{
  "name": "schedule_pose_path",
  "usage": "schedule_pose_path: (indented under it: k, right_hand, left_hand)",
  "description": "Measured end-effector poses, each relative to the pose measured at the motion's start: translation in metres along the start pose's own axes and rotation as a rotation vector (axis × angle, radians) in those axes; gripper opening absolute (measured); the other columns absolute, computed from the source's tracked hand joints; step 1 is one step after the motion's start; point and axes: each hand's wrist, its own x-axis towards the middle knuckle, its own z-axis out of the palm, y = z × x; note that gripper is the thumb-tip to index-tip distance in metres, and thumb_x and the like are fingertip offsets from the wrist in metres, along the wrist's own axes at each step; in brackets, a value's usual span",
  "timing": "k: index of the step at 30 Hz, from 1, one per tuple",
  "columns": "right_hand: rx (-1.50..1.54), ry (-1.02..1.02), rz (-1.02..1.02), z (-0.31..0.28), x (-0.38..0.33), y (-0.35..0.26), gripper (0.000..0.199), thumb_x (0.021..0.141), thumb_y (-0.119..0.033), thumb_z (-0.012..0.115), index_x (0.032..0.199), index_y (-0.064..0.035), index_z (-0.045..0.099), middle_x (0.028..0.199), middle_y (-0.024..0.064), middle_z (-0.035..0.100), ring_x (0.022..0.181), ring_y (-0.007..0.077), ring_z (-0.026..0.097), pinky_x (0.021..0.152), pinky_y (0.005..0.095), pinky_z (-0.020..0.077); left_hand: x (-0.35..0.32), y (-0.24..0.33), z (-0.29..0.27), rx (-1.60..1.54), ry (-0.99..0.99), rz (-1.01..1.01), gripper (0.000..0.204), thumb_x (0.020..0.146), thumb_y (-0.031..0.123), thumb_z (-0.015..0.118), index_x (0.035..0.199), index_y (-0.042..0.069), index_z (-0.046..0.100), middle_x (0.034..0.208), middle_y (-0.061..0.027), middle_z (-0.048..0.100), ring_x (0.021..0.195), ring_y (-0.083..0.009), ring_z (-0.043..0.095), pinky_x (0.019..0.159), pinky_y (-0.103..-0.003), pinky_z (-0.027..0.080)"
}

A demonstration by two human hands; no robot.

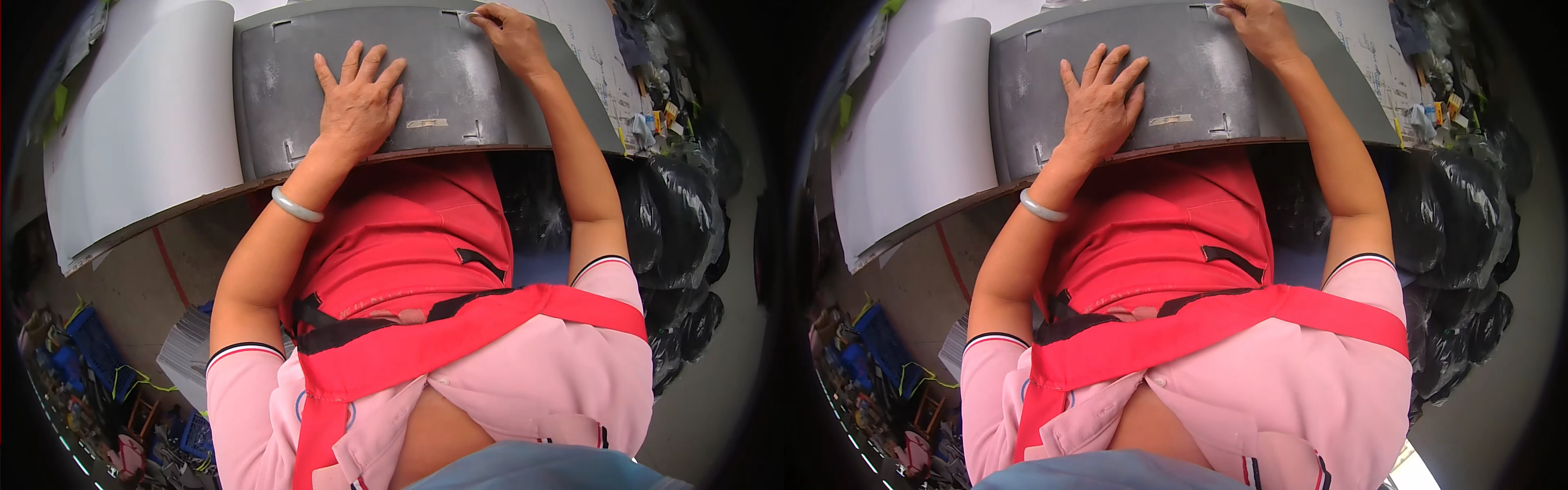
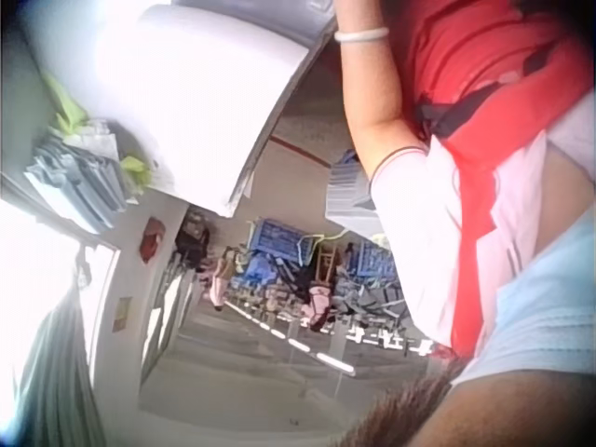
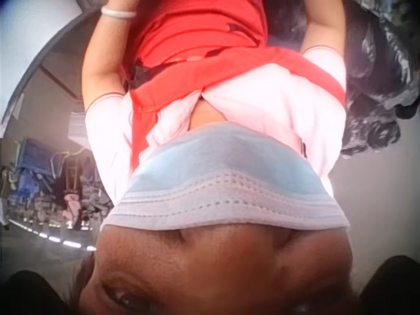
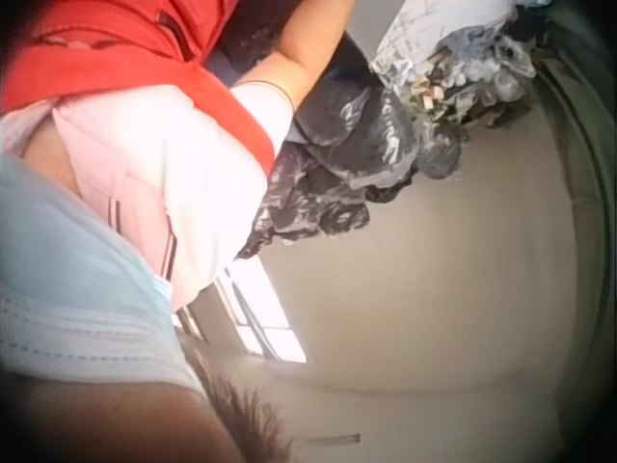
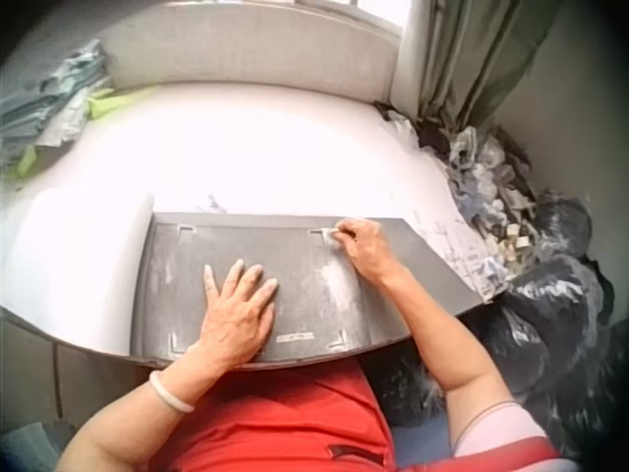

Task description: The person repeatedly places a grey rectangular component onto a white sheet on a workbench, aligns it, and then removes it. This cycle of placing and removing the component is performed continuously throughout the video.

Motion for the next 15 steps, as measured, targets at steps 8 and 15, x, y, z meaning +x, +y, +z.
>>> schedule_pose_path:
  k: [8,15]
  right_hand:
    - [-0.107,-0.09,-0.134,0.023,0.024,-0.01,0.015,0.093,-0.015,0.068,0.093,-0.0012,0.072,0.094,0.0207,0.07,0.09,0.0377,0.068,0.081,0.0445,0.0528]
    - [-0.005,-0.176,0.27,0.009,0.025,-0.017,0.02,0.094,-0.018,0.065,0.098,0.0011,0.069,0.088,0.0193,0.07,0.085,0.0334,0.069,0.078,0.0432,0.0539]
  left_hand:
    - [-0.006,0.004,-0.005,-0.033,0.011,-0.014,0.041,0.098,0.029,0.062,0.138,0.022,0.062,0.147,-0.0075,0.051,0.144,-0.0339,0.041,0.113,-0.076,0.02]
    - [-0.009,0.003,0.0,-0.062,0.059,-0.012,0.039,0.096,0.03,0.062,0.134,0.019,0.064,0.144,-0.0083,0.053,0.142,-0.0357,0.042,0.112,-0.078,0.019]
